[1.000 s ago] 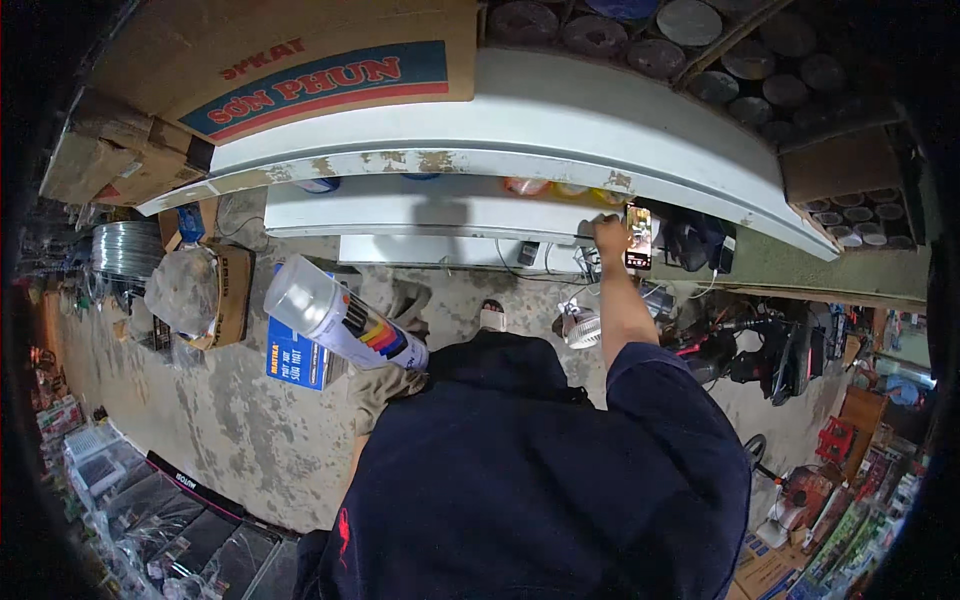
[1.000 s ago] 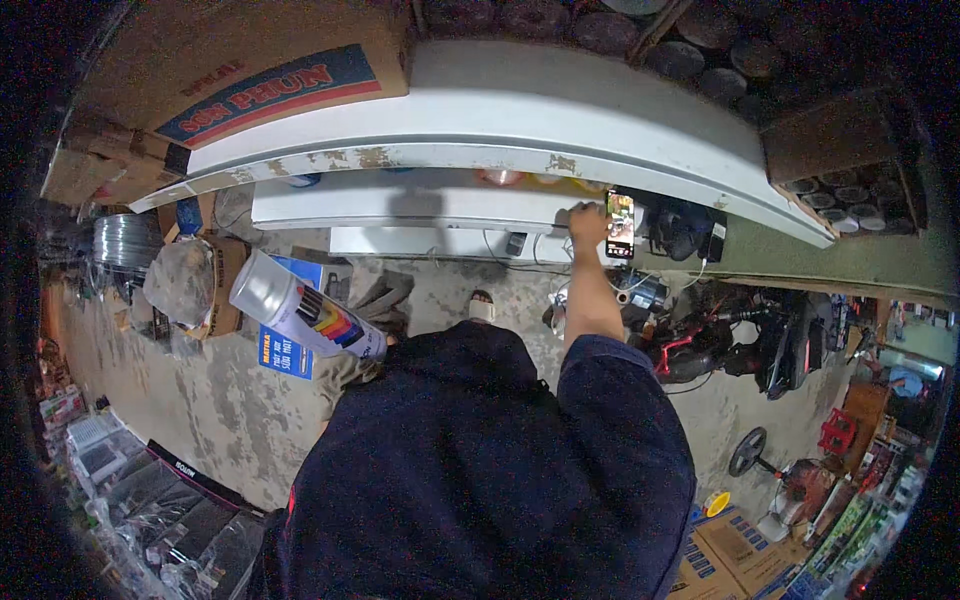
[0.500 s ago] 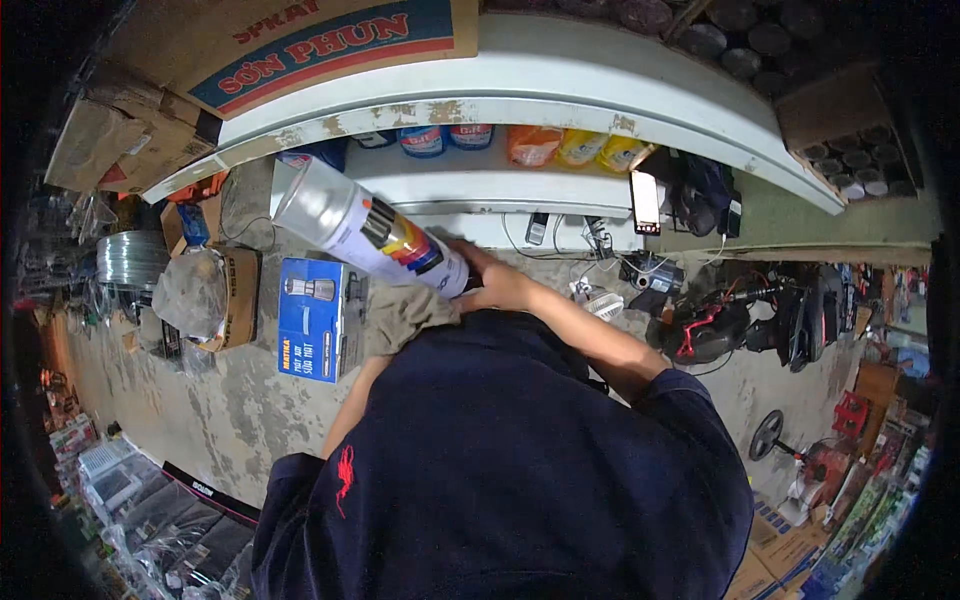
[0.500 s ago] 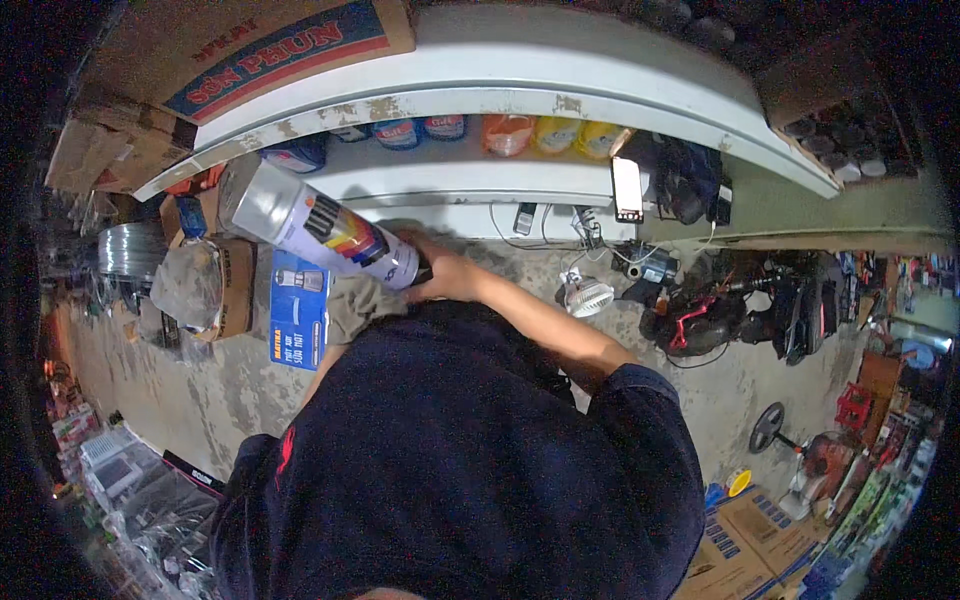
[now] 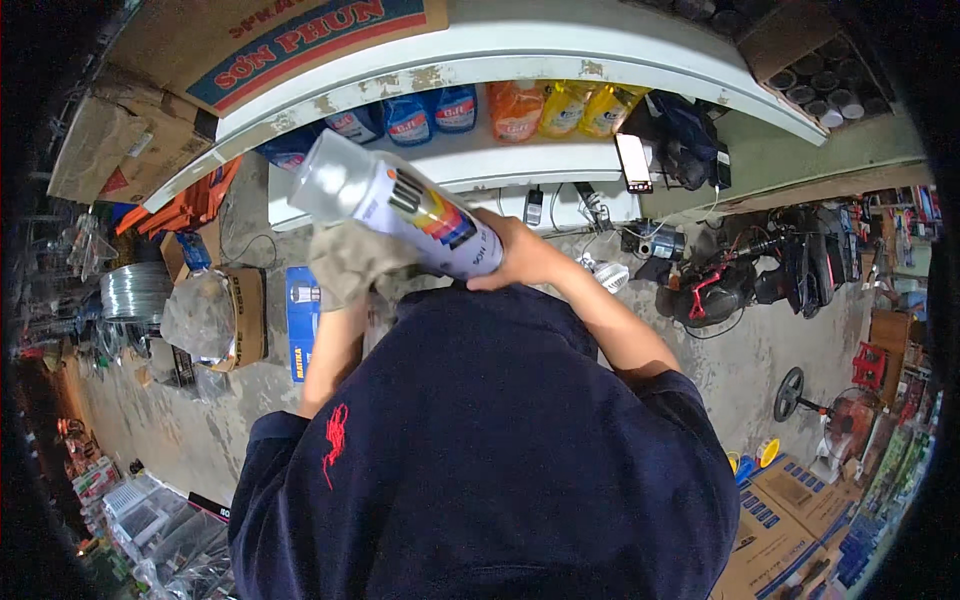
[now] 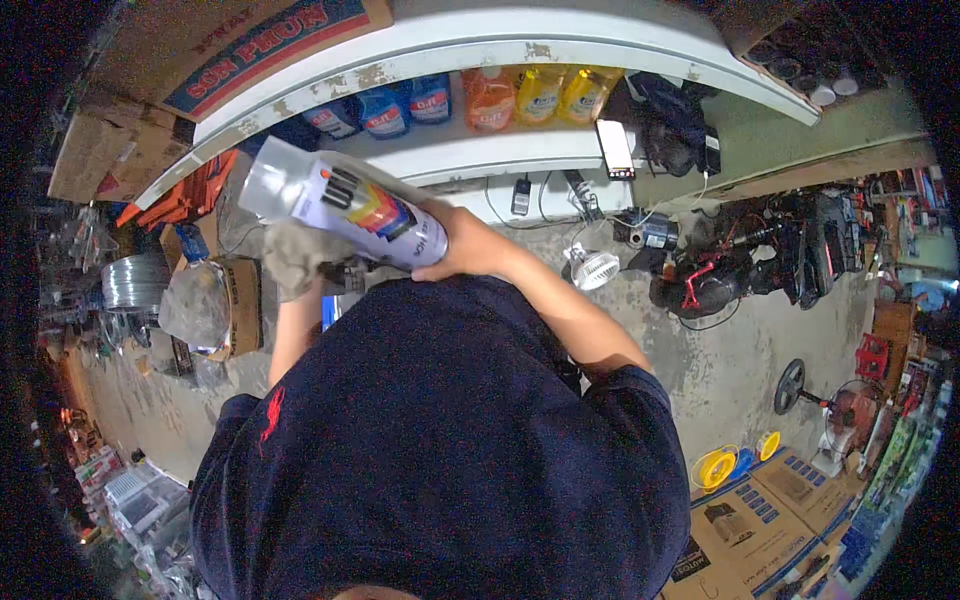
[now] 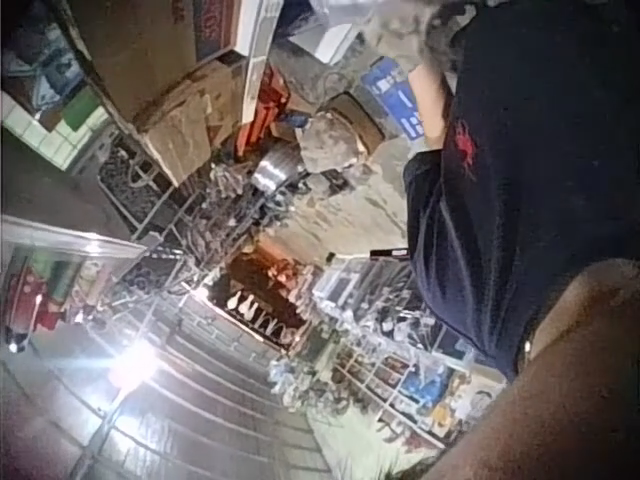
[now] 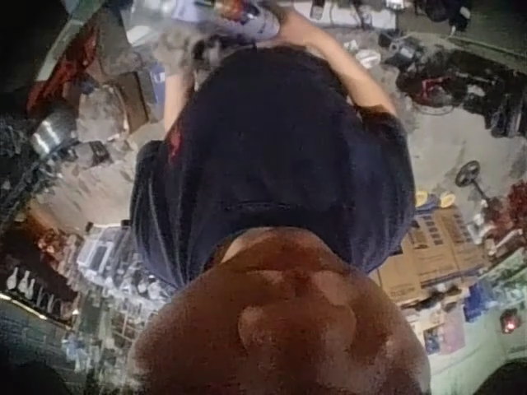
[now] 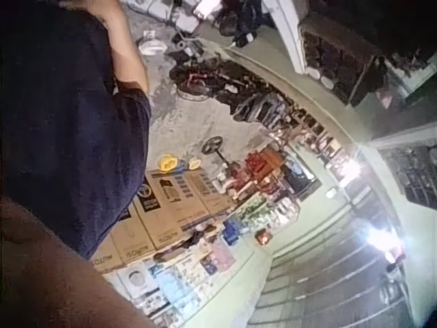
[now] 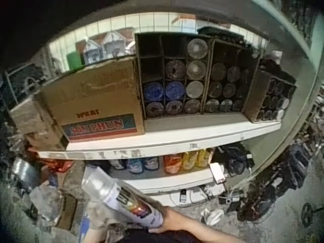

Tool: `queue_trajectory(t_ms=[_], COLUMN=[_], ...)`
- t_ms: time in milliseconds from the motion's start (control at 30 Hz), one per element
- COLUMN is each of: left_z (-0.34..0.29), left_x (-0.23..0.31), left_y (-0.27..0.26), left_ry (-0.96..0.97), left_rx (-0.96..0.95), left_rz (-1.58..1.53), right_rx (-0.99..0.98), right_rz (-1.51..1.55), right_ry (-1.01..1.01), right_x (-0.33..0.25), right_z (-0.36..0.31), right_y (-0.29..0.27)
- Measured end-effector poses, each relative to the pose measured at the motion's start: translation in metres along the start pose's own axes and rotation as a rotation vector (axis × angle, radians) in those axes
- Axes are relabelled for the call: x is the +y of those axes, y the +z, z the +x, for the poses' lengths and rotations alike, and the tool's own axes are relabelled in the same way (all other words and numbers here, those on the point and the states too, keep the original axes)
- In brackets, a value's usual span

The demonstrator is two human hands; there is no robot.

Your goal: Wiping dust or residue off spray paint cans and detergent bottles on a store shelf using a cloth.

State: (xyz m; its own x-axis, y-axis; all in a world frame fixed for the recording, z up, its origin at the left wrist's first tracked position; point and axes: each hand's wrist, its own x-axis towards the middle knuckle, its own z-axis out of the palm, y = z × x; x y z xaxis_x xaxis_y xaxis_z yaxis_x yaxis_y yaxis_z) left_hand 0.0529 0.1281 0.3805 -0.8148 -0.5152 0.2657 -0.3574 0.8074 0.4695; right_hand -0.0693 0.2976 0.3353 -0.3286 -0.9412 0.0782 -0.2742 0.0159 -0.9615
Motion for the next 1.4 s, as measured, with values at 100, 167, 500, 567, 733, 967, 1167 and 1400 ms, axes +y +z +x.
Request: queue_trajectory(t_ms=[100, 167, 500, 567, 733, 967, 1167, 1400], left_z=[0.008, 0.003, -0.001, 0.006, 0.007, 0.015, 0.028, 0.031], left_x=[-0.028, -0.038, -0.008, -0.005, -0.001, 0.015, 0.031, 0.051], left_y=[0.006, 0.016, -0.012, -0.014, -0.021, -0.026, -0.026, -0.027], left_ry=[-0.173, -0.215, -0.048, -0.053, -0.066, -0.070, -0.082, 0.081], left_rx=[0.069, 0.167, 0.288, 0.274, 0.202, 0.106, 0.056, 0.165], left_rz=[-0.613, -1.631, -1.042, -1.062, -1.127, -1.230, -1.306, -0.787], right_rx=[-0.115, -0.231, -0.364, -0.255, 0.106, -0.425, -0.209, 0.188], right_rz=[-0.012, -0.016, 0.692, 0.644, -0.091, 0.816, 0.622, -0.035], right_ry=[-0.036, -0.003, 0.133, 0.092, 0.094, 0.160, 0.195, 0.146], right_x=[0.002, -0.002, 0.032, 0.025, 0.000, 0.043, 0.006, 0.012], right_z=[-0.007, -0.006, -0.002, -0.003, -0.009, -0.023, -0.018, -0.011], right_y=[-0.002, -0.005, -0.013, -0.014, -0.016, -0.027, -0.027, -0.001])
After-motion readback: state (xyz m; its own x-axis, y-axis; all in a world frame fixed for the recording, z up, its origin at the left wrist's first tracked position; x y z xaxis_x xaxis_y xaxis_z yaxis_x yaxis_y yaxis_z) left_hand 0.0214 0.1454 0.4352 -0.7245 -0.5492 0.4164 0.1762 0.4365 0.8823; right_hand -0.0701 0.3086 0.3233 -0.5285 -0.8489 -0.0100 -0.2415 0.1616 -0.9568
